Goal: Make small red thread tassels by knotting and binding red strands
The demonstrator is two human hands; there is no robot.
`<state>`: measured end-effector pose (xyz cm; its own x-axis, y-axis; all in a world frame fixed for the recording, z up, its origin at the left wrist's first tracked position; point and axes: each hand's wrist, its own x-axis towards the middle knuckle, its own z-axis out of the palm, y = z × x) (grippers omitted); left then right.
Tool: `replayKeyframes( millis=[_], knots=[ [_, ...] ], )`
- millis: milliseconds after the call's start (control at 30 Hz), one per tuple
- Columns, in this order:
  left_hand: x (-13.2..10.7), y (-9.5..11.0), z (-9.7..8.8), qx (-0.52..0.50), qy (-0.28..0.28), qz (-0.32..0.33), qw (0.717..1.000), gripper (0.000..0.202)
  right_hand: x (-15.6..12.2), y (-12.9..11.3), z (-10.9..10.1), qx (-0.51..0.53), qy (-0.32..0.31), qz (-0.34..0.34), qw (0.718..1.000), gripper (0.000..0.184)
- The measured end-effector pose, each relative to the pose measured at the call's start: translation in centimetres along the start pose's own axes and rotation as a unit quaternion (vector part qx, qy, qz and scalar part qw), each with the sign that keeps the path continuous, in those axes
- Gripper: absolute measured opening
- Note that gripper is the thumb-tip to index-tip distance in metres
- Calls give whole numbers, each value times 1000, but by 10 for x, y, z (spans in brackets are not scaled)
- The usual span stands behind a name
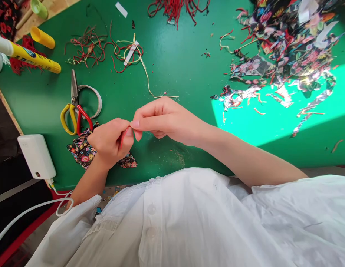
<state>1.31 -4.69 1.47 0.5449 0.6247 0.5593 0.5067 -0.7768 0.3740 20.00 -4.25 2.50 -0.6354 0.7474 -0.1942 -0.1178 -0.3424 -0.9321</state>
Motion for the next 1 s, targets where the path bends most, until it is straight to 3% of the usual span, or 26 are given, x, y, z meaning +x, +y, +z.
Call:
replayKeyframes(
  millis=[100,233,400,500,600,733,867,1000],
  knots=[
    [2,4,-1,-82,23,-75,994,16,-2,-2,5,-103,43,-69,991,41],
    [2,8,-1,-185,21,-173,967,19,-4,1,12,-282,92,-182,937,37],
    [2,11,-2,-217,-10,-261,941,26,-1,14,11,-459,112,-217,855,42],
    [3,12,-4,-240,-20,-286,927,26,-1,19,8,-499,113,-227,829,42],
    [3,11,-4,-254,-36,-306,917,27,-3,17,10,-472,151,-246,833,41],
    [2,10,-2,-285,-54,-320,902,27,-5,9,17,-382,230,-201,872,32],
    [0,10,0,-325,-56,-339,881,28,-2,6,19,-308,225,-183,906,25],
    [1,10,1,-353,-69,-341,869,31,0,9,19,-292,229,-182,911,21]
  ],
)
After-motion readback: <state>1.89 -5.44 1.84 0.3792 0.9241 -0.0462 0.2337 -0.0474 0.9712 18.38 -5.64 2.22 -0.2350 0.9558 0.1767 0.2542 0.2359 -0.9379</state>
